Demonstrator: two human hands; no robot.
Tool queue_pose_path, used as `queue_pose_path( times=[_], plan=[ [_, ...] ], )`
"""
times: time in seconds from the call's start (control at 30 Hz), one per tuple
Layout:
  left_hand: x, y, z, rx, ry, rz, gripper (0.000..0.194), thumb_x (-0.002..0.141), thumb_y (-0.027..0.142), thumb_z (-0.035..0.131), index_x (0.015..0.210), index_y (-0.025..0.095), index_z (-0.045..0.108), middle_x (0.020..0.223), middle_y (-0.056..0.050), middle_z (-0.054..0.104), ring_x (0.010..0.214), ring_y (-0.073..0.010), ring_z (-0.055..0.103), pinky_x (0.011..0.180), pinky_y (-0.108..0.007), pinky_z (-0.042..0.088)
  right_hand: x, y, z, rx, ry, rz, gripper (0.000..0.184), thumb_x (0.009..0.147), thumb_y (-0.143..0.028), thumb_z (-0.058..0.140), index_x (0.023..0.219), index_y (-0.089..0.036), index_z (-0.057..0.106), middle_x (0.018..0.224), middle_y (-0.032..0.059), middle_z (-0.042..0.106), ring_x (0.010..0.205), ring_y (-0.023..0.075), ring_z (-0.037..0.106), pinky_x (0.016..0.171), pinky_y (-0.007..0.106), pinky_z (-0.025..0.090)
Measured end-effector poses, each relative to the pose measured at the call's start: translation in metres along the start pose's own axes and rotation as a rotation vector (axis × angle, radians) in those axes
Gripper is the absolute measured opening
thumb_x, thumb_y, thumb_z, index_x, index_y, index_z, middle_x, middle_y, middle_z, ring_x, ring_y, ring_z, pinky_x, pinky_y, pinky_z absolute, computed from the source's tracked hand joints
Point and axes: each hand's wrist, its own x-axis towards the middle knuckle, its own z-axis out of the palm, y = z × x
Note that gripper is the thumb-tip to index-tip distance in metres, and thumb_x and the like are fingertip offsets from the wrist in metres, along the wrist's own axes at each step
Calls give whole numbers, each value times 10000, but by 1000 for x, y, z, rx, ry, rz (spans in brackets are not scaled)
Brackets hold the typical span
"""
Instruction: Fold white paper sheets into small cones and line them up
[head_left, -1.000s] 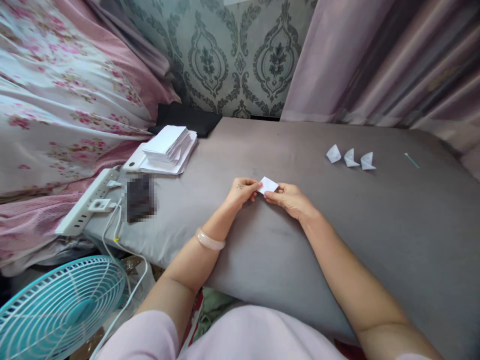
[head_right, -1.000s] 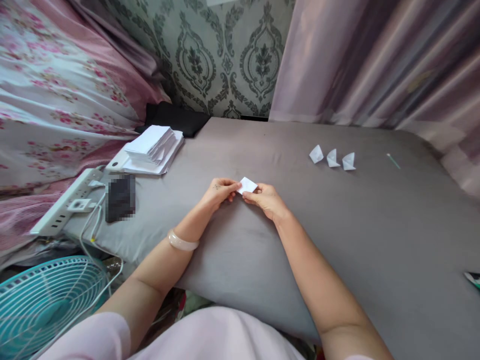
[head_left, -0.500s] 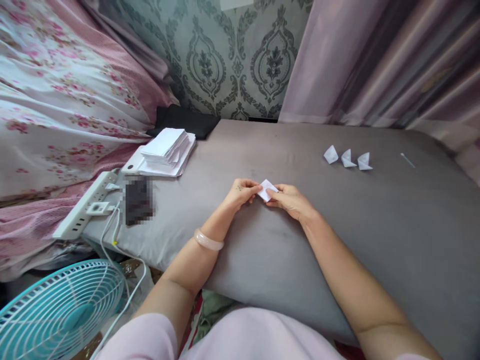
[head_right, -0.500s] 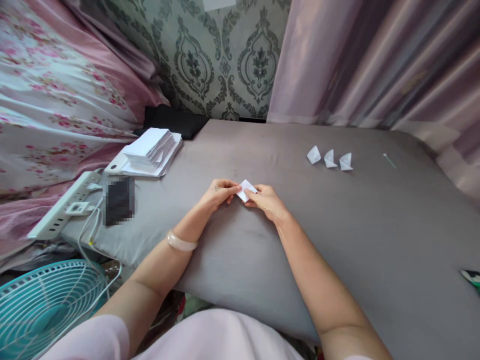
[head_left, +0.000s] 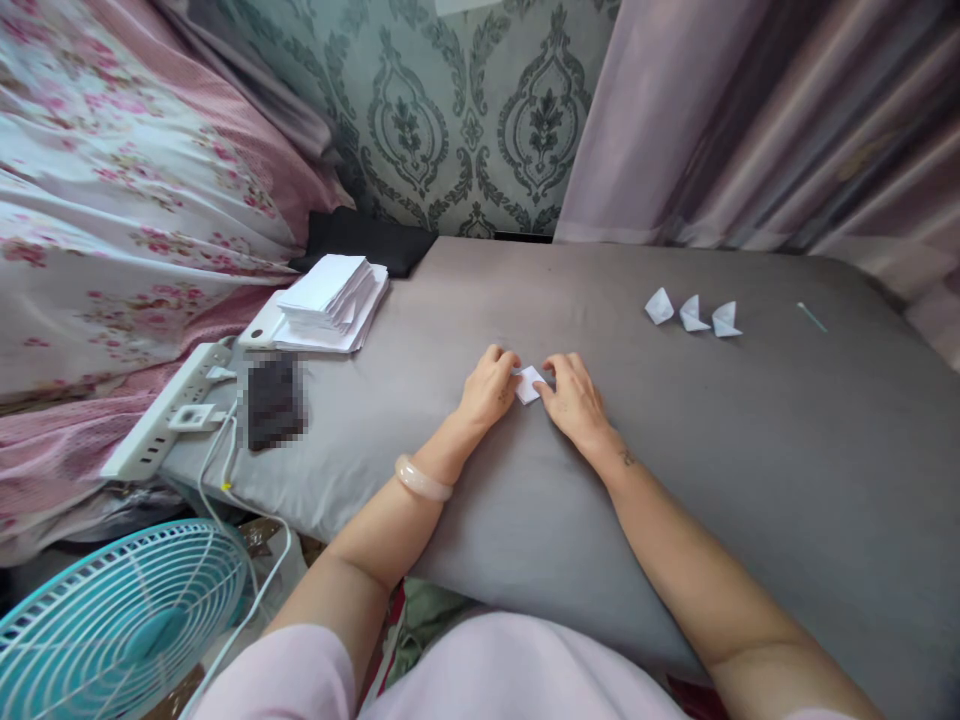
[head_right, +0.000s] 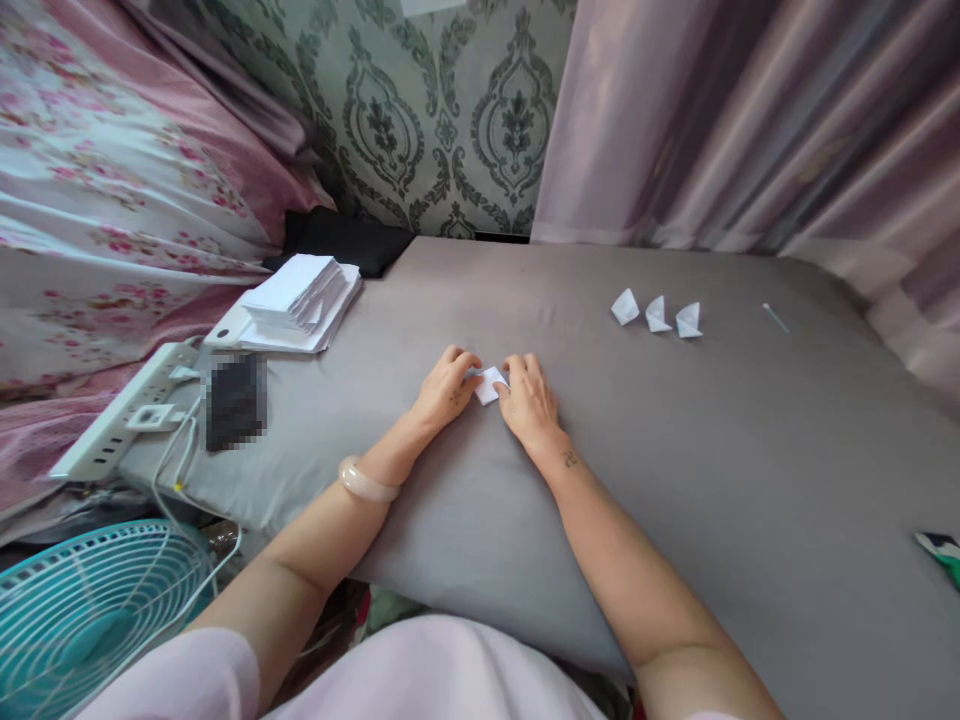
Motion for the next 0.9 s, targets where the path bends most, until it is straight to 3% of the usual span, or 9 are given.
queue_pose_path(
  times=[0.07,0.17,0.27,0.43,0.53,0.7,0.9],
  plan=[
    [2,-2,-2,48,-59,120,244,858,99,457,1019,156,631,1044,-111,602,970,-215,546,878,-338,445,0,3,5,18,-12,-176,268,855,-149,509,1087,-215,625,1100,114,604,1054,252,568,891,385,461],
    [5,-5,-8,24,-171,229,297,820,34,409,937,146,659,945,-105,636,944,-206,575,904,-322,437,2,7,10,9,-87,-260,338,892,-95,390,1073,-218,648,1057,102,619,1049,234,560,920,374,447],
    [6,-9,-18,-87,-228,198,349,742,-4,430,936,155,672,940,-91,668,916,-183,602,874,-280,447,3,8,8,8,-130,-258,323,893,-101,389,1046,-201,655,1047,108,638,1011,226,583,918,356,447],
    [2,-13,-32,-366,-299,104,361,718,67,579,1064,158,628,993,-69,678,891,-155,619,805,-230,468,-5,5,-5,45,-146,-275,388,750,-32,461,1076,-180,611,1049,97,658,1006,221,607,904,329,458],
    [2,-14,-32,-378,-309,102,263,729,161,671,991,160,651,966,-62,672,873,-154,609,797,-228,462,-14,4,-9,29,-148,-313,355,753,-92,523,1078,-194,621,1170,101,634,1114,239,576,985,355,433],
    [5,-15,-29,-275,-274,157,146,770,200,675,905,151,696,939,-73,647,808,-145,586,768,-231,442,-21,4,-3,15,-115,-321,327,855,-316,582,1135,-154,631,1240,141,604,1186,274,535,1042,410,412],
    [5,-15,-31,-200,-255,205,161,851,264,620,860,137,720,927,-88,639,763,-137,566,751,-239,426,-18,7,6,-16,-46,-320,274,931,-257,461,1055,-146,678,1151,146,626,1090,259,562,983,412,452]
  ],
)
